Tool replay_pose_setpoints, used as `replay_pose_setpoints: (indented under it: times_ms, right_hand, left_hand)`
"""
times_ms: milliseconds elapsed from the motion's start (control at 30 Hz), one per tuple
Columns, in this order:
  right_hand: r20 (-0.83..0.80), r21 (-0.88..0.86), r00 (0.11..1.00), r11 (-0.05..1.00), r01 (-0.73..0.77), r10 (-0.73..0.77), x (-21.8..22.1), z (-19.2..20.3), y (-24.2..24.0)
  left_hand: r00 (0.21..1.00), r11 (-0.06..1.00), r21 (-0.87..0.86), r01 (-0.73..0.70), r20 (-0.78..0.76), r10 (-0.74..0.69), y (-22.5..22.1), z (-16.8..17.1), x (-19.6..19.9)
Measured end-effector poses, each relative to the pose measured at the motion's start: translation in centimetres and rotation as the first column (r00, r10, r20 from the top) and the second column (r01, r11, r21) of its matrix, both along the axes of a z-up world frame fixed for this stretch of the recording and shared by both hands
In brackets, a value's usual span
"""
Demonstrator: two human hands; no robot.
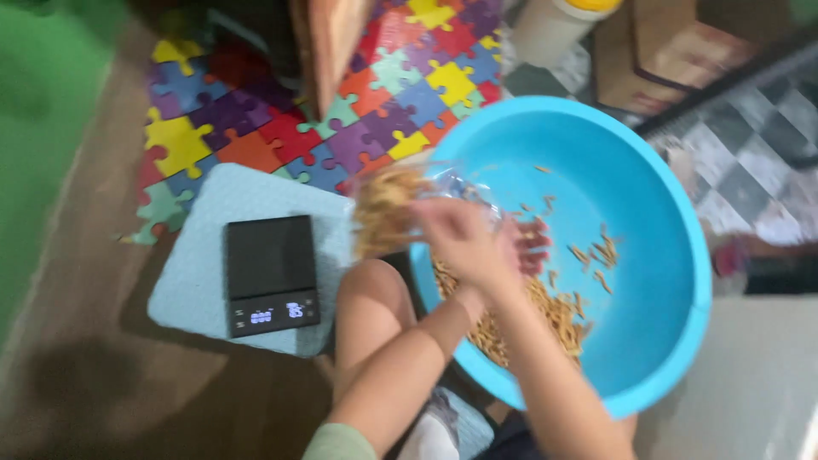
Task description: Filling small plastic bags with dried snacks from a large basin and weighing them on a digital scale.
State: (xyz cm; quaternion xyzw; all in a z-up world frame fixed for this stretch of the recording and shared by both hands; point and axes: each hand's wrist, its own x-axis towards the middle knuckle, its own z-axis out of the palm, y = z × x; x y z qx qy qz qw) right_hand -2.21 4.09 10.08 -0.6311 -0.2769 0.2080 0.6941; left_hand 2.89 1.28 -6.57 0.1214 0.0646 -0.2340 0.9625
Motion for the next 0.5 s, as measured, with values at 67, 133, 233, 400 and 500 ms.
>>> replay_pose_setpoints:
  times_ms: [67,133,233,400,500]
  right_hand:
    - [0.141,-0.141,0.976,0.972,0.188,-0.168,-0.6,3.3,-7.1]
    - [0.295,-0.255,0.903,0.885,0.389,-0.311,-1.9,7.5,-13.0]
    - [0.388,-0.433,0.873,0.778,0.455,-0.295,-4.5,12.6,-19.9]
    - [0.482,-0.657,0.855,0.568,0.496,-0.190,-8.8,14.9,-26.7]
    - [0.365,-0.651,0.908,0.642,0.406,-0.204,-10.3,15.0,-30.8]
  left_hand:
    - [0.999,0.987,-0.152,-0.042,-0.006,0.041,1.2,5.7,-4.1]
    - [0.997,0.951,-0.299,-0.076,-0.023,0.072,1.8,11.8,-7.7]
    - [0.996,0.862,-0.504,-0.060,0.033,0.088,0.6,15.7,-10.5]
    - [0.974,0.975,-0.197,0.104,0.218,-0.060,-5.1,14.5,-13.5]
    - [0.977,0.997,0.003,0.072,0.199,-0.071,-9.2,15.4,-14.6]
